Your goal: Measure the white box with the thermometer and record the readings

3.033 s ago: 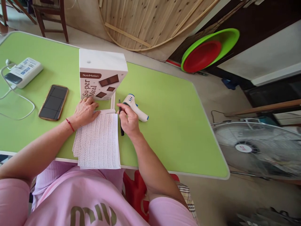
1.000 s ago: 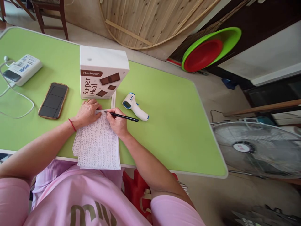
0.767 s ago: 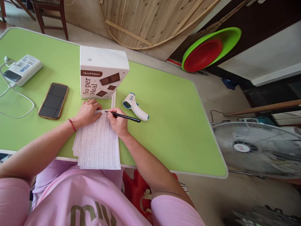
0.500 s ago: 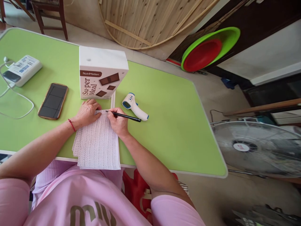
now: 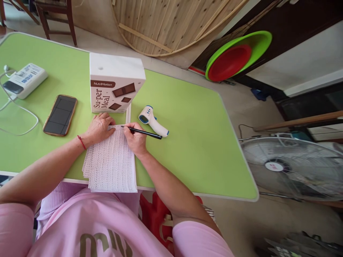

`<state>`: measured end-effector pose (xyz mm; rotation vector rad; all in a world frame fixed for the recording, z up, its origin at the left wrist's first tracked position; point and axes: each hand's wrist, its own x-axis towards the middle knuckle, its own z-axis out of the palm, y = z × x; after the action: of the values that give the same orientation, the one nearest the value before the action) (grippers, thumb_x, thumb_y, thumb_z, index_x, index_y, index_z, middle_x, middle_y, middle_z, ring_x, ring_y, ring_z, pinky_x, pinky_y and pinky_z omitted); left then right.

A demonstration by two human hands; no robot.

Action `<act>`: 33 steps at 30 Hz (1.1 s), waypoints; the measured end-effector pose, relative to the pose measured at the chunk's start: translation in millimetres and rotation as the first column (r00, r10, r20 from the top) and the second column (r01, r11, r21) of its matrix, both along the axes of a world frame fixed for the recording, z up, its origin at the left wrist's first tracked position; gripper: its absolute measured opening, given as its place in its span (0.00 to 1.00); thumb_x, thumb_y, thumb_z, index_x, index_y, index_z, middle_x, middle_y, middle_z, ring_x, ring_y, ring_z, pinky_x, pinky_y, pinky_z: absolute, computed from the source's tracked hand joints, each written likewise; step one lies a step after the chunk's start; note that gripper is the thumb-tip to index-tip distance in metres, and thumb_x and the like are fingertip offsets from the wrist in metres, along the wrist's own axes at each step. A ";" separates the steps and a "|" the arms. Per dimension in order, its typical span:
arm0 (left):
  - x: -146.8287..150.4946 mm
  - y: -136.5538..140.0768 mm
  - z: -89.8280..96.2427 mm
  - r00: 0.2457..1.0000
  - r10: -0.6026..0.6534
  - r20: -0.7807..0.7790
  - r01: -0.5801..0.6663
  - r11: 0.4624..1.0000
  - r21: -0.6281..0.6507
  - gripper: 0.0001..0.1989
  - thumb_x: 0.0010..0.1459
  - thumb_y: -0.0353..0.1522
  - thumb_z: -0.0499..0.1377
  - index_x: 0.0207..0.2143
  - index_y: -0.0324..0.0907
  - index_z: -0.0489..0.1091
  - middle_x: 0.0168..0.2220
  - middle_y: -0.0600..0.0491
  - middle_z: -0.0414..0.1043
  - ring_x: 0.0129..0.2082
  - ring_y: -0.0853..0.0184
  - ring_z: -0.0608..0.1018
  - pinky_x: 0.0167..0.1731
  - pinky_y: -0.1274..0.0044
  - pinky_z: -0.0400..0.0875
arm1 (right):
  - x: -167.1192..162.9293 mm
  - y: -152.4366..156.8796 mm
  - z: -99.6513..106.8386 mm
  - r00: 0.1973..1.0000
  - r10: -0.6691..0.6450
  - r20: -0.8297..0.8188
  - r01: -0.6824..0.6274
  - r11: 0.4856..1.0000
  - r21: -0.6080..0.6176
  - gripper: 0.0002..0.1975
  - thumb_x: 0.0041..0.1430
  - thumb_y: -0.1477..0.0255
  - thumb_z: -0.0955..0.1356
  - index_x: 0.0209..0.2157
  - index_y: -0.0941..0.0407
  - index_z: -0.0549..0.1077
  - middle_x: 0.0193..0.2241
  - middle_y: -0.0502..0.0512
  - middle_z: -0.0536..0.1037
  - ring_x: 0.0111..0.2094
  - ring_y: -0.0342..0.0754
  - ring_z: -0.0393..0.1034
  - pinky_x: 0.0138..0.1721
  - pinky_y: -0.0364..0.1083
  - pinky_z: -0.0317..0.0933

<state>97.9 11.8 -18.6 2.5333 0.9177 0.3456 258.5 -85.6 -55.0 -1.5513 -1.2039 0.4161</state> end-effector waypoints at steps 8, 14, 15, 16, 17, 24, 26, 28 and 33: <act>1.5 -1.0 2.7 0.999 0.006 -0.035 -0.007 1.000 -0.027 0.12 0.61 0.30 0.59 0.44 0.36 0.77 0.46 0.39 0.76 0.52 0.49 0.77 0.55 0.56 0.70 | 0.2 2.2 -0.9 1.000 -0.018 -0.012 0.019 1.000 0.004 0.07 0.58 0.63 0.67 0.31 0.52 0.72 0.24 0.48 0.76 0.25 0.45 0.67 0.30 0.46 0.65; 0.6 0.5 0.7 1.000 0.004 -0.019 -0.005 1.000 -0.025 0.11 0.61 0.31 0.58 0.43 0.37 0.77 0.46 0.40 0.76 0.51 0.49 0.77 0.54 0.56 0.70 | -0.1 2.3 -0.9 1.000 -0.001 0.004 0.001 1.000 -0.008 0.07 0.58 0.64 0.66 0.31 0.51 0.71 0.24 0.48 0.75 0.25 0.45 0.67 0.30 0.46 0.65; 0.4 0.8 0.3 1.000 0.005 -0.021 -0.006 1.000 -0.027 0.11 0.60 0.31 0.58 0.43 0.37 0.77 0.46 0.40 0.76 0.51 0.48 0.77 0.55 0.56 0.70 | 0.0 2.0 -1.1 1.000 -0.004 -0.002 0.004 1.000 0.002 0.06 0.58 0.64 0.67 0.31 0.51 0.71 0.24 0.48 0.75 0.25 0.45 0.67 0.30 0.46 0.65; 0.3 1.0 0.1 1.000 0.005 -0.021 -0.006 1.000 -0.028 0.11 0.60 0.31 0.58 0.43 0.37 0.77 0.46 0.40 0.76 0.51 0.48 0.77 0.55 0.55 0.70 | 0.1 1.6 -1.3 1.000 -0.007 -0.009 0.007 1.000 0.012 0.06 0.58 0.64 0.67 0.31 0.51 0.71 0.23 0.48 0.75 0.25 0.45 0.67 0.30 0.46 0.64; 0.2 1.1 -0.1 1.000 0.005 -0.018 -0.005 1.000 -0.028 0.11 0.60 0.31 0.58 0.43 0.37 0.77 0.46 0.40 0.76 0.51 0.49 0.77 0.55 0.55 0.71 | 0.2 1.3 -1.4 1.000 -0.005 -0.015 0.006 1.000 0.021 0.06 0.58 0.64 0.67 0.31 0.51 0.71 0.23 0.47 0.75 0.25 0.45 0.66 0.30 0.46 0.64; 1.1 0.8 0.2 1.000 0.003 -0.009 -0.004 1.000 -0.023 0.12 0.59 0.31 0.58 0.43 0.37 0.77 0.45 0.40 0.76 0.50 0.48 0.77 0.54 0.55 0.71 | 0.5 2.0 -1.3 0.999 0.014 -0.028 -0.014 1.000 0.019 0.08 0.60 0.62 0.67 0.32 0.52 0.72 0.24 0.47 0.75 0.25 0.45 0.66 0.30 0.46 0.64; 1.0 1.0 -0.7 1.000 0.001 0.000 -0.001 1.000 -0.016 0.12 0.59 0.31 0.58 0.42 0.37 0.77 0.45 0.40 0.76 0.50 0.48 0.77 0.54 0.55 0.71 | 0.3 2.7 -1.9 0.999 0.014 -0.032 -0.014 1.000 0.014 0.08 0.60 0.62 0.67 0.32 0.52 0.72 0.24 0.47 0.75 0.24 0.45 0.66 0.30 0.46 0.64; 0.5 1.4 -2.2 1.000 -0.004 0.018 0.004 1.000 -0.004 0.11 0.59 0.31 0.58 0.41 0.38 0.77 0.45 0.41 0.76 0.50 0.49 0.77 0.53 0.55 0.71 | 0.2 3.2 -2.9 0.999 0.016 -0.031 -0.016 1.000 0.013 0.08 0.59 0.63 0.68 0.32 0.52 0.73 0.24 0.47 0.75 0.24 0.44 0.66 0.29 0.46 0.64; -0.5 2.9 -6.7 0.999 -0.009 0.040 0.008 1.000 0.012 0.10 0.60 0.32 0.58 0.40 0.39 0.77 0.43 0.42 0.76 0.49 0.50 0.77 0.52 0.56 0.72 | -0.5 2.3 -3.0 1.000 0.007 0.002 -0.007 0.999 0.036 0.08 0.61 0.63 0.67 0.32 0.52 0.73 0.23 0.47 0.74 0.24 0.44 0.65 0.29 0.45 0.64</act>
<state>97.3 14.7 -25.4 2.5312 0.8925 0.3986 257.9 -83.3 -58.1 -1.5173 -1.2119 0.3953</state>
